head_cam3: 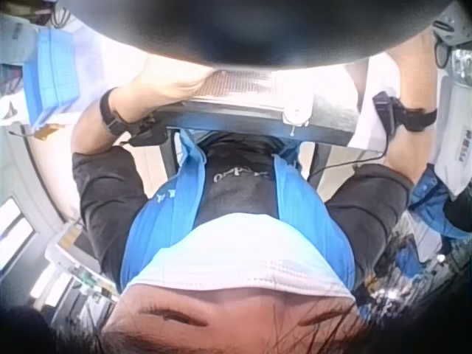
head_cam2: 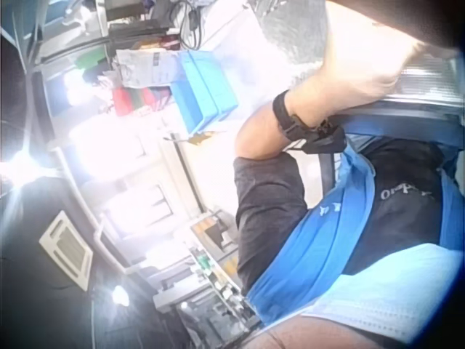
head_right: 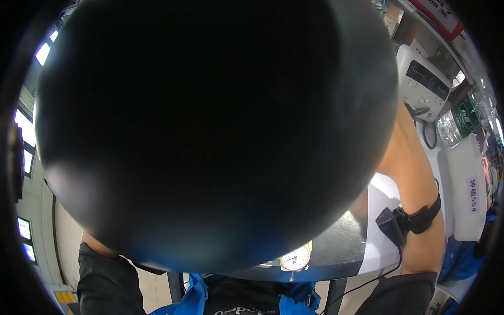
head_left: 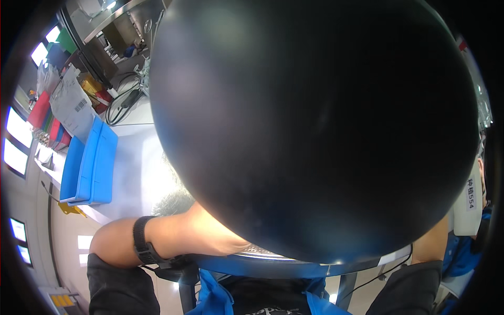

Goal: Checking labels and using a rotary tool to inspect or refine a dental arch model.

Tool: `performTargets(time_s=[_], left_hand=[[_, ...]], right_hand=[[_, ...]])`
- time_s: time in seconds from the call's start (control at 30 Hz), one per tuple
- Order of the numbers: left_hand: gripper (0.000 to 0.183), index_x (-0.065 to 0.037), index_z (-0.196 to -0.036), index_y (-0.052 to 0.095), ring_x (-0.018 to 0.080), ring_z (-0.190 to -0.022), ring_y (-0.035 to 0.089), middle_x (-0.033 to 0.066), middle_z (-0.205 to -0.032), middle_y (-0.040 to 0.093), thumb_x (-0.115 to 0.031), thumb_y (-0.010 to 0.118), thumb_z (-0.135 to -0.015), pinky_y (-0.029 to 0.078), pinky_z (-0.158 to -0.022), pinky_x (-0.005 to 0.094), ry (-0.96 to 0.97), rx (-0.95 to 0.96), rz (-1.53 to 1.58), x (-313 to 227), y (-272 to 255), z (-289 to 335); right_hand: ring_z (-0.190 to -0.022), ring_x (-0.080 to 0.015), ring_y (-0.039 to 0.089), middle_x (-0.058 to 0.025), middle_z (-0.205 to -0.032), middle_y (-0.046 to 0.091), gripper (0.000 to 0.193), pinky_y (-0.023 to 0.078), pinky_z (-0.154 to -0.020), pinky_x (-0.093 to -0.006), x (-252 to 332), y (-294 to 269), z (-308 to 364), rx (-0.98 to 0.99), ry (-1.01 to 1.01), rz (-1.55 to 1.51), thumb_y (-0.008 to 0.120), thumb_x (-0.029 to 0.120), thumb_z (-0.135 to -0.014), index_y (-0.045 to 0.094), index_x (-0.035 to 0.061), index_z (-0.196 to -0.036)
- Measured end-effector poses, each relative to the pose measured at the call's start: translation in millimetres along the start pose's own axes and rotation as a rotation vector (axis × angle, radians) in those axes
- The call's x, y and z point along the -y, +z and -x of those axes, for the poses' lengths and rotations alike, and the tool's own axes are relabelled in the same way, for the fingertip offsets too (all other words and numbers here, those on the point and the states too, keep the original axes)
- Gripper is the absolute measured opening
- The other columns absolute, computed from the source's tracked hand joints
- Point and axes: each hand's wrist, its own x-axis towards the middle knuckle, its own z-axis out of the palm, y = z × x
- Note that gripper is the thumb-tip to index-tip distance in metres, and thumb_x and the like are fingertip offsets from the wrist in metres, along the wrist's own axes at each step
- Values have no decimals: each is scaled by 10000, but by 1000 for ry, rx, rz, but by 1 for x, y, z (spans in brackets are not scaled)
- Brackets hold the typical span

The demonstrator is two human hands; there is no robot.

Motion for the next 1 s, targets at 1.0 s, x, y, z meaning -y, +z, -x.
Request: performTargets(time_s=[1.0], left_hand=[[175, -24, -1000, 774, 275, -889, 737, 131, -1009, 750, -14, 719, -835, 585, -842, 387, 152, 168, -103, 5, -13, 11]], right_hand=[[-524, -201, 612, -49, -709, 651, 599, 438, -471, -288, 37, -19, -30, 58, 468, -163, 882, 544, -713, 698, 31, -963]])
